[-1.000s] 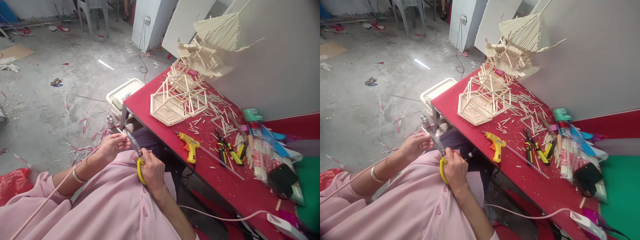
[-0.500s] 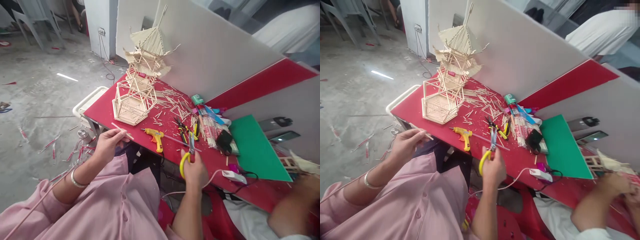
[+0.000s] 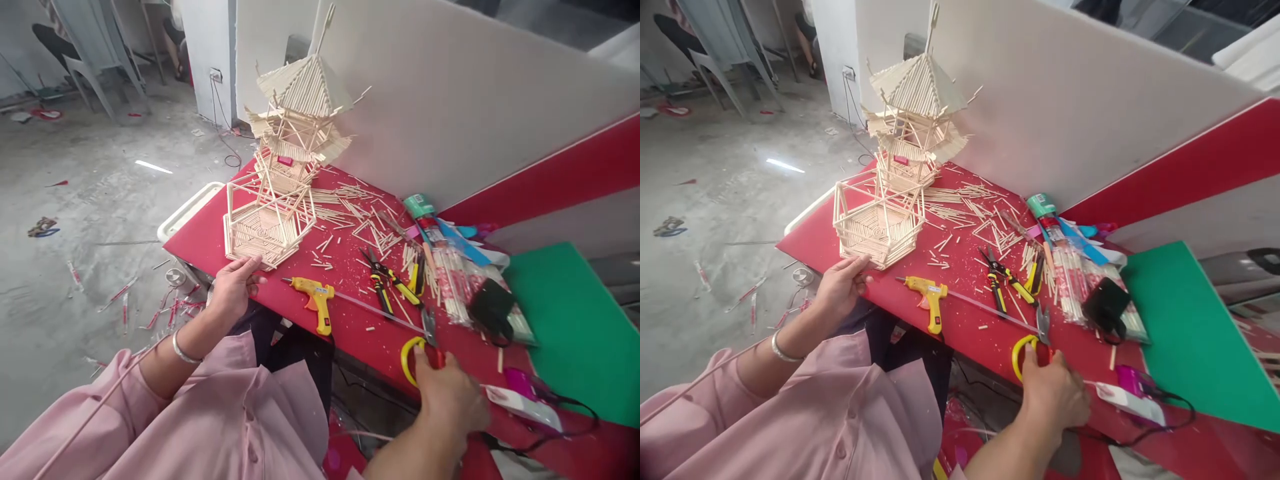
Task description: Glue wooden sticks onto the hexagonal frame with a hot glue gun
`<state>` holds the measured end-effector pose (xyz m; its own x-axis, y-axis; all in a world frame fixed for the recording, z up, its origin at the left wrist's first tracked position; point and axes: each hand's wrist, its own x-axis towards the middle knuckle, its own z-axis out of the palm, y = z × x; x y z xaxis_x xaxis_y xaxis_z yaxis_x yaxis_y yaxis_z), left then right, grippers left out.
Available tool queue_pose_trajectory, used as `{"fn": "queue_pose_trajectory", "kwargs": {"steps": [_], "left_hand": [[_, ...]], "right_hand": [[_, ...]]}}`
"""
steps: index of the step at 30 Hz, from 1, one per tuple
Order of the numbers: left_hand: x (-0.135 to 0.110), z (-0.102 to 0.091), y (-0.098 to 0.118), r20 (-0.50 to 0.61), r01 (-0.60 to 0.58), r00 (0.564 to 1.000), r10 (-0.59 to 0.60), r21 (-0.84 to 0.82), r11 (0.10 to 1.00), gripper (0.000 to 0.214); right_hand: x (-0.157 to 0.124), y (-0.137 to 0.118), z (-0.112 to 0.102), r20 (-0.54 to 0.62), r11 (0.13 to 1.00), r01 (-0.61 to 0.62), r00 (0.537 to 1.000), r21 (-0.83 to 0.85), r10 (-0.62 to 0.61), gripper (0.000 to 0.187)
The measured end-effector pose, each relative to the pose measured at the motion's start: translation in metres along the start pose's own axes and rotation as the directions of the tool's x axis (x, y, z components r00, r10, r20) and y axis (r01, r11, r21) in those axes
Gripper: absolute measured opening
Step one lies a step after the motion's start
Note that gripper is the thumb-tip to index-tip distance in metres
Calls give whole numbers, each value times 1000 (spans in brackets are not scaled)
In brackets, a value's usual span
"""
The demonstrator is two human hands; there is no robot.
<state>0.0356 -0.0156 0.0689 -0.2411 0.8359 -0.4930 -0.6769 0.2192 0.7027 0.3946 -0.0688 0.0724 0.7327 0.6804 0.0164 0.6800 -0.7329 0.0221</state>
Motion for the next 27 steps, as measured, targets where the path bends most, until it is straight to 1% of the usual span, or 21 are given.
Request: {"fn": "queue_pose_trajectory", "kwargs": {"steps": [1, 2, 3, 4, 5, 6, 8, 10, 12, 14, 17, 21, 24, 27], "left_hand": [[3, 0, 1, -16, -12, 1000, 12, -12, 1000, 42], [5, 0, 1, -34, -25, 999, 24, -22, 999, 43], [7, 0, 2, -51, -35, 998, 34, -29, 999, 43], [8, 0, 2, -65, -42, 997, 40, -33, 999, 43], [10, 0, 2, -72, -47, 996, 44, -34, 998, 43], [11, 0, 2, -72, -47, 996, 45, -33, 998, 43], [12, 0, 0, -65, -41, 997, 39, -28, 999, 42], [13, 2, -2, -60, -33, 998, 31, -30, 999, 42], [13, 3, -4, -66, -28, 997, 26, -35, 999, 41], [14, 4, -4, -75, -30, 997, 27, -39, 999, 41], [15, 4, -4, -78, -37, 996, 33, -43, 998, 41], [15, 4, -2, -67, -33, 997, 30, -44, 998, 40], [15, 4, -1, -54, -28, 998, 26, -42, 999, 39], [14, 4, -1, -50, -25, 999, 23, -39, 999, 37]], "right_hand": [[-2, -2, -1, -70, 999, 38, 997, 24, -36, 68], [-4, -5, -3, -169, 992, 103, 982, 72, -89, 66], [-8, -11, -4, -278, 971, 198, 948, 131, -156, 64], [-13, -18, -4, -377, 932, 311, 899, 187, -224, 61], [-19, -27, -5, -451, 876, 421, 846, 234, -286, 57], [-26, -38, -5, -501, 810, 517, 797, 275, -338, 53], [-40, -63, -5, -541, 664, 662, 720, 347, -435, 47], [-56, -90, -6, -540, 515, 752, 657, 412, -527, 41], [-70, -116, -7, -518, 385, 799, 596, 462, -614, 35], [-82, -137, -8, -488, 292, 810, 550, 508, -678, 32], [-94, -162, -6, -436, 202, 791, 508, 577, -743, 32], [-101, -183, 0, -395, 133, 758, 472, 639, -788, 34], [-104, -195, 3, -398, 105, 741, 468, 664, -789, 34], [-106, -203, 5, -391, 114, 724, 490, 680, -780, 33]]}}
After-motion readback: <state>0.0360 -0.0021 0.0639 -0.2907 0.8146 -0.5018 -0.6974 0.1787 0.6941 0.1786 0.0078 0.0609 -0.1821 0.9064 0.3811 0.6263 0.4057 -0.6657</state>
